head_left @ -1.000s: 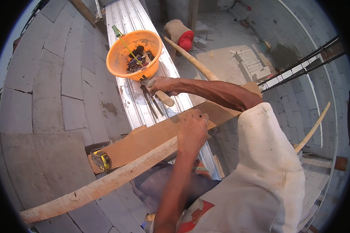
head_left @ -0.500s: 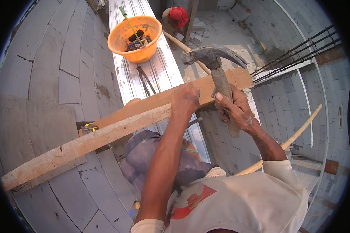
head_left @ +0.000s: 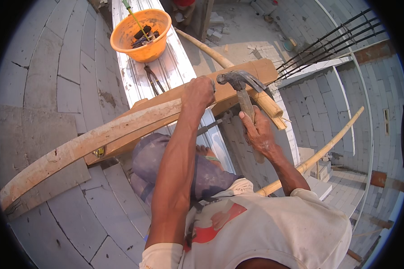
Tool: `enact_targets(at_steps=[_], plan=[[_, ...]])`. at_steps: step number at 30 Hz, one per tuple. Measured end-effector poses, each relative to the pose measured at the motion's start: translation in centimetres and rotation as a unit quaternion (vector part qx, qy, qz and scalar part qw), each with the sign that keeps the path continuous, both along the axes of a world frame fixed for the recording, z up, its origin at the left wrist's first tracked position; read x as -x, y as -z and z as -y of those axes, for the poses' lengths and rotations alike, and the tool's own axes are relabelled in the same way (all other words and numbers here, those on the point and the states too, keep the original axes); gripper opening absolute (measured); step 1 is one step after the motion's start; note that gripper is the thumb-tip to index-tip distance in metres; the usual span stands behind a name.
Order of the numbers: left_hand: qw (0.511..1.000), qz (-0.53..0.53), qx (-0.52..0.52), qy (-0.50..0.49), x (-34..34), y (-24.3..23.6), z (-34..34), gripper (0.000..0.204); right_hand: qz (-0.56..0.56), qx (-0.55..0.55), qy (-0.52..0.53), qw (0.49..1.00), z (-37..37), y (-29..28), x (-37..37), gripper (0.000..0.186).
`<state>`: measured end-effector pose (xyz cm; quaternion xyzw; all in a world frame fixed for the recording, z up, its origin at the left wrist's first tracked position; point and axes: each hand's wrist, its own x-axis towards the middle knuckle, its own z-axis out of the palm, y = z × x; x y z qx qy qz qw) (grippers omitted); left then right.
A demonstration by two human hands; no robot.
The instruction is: The person secures wooden planks to a metal scaffolding structure using a hammer and nails. They repeatedly hammer nails into the wood, retrieve nails from a bucket, and apply cement to the joints between the planks and the metal frame.
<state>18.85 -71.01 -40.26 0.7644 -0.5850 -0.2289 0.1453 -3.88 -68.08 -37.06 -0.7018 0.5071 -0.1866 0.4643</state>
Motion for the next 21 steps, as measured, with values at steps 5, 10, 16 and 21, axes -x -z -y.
enact_targets(at_steps=[5,10,16,21], plan=[[0.999,0.007,0.031,0.024,-0.3,0.4,0.0,0.015,-0.039,-0.036,-0.003,0.999,0.3,1.0,0.3,0.041],[1.000,0.006,0.018,0.015,-0.3,1.0,0.0,0.014,0.021,-0.018,0.045,0.999,-0.5,0.2,-0.6,0.044],[1.000,-0.015,0.018,-0.007,0.3,0.2,-0.2,0.013,-0.042,-0.064,-0.009,0.997,1.1,0.5,0.3,0.040],[0.999,-0.032,0.036,0.008,-1.4,2.2,0.4,0.023,0.144,-0.105,0.081,0.981,-0.2,-1.8,-0.7,0.037]])
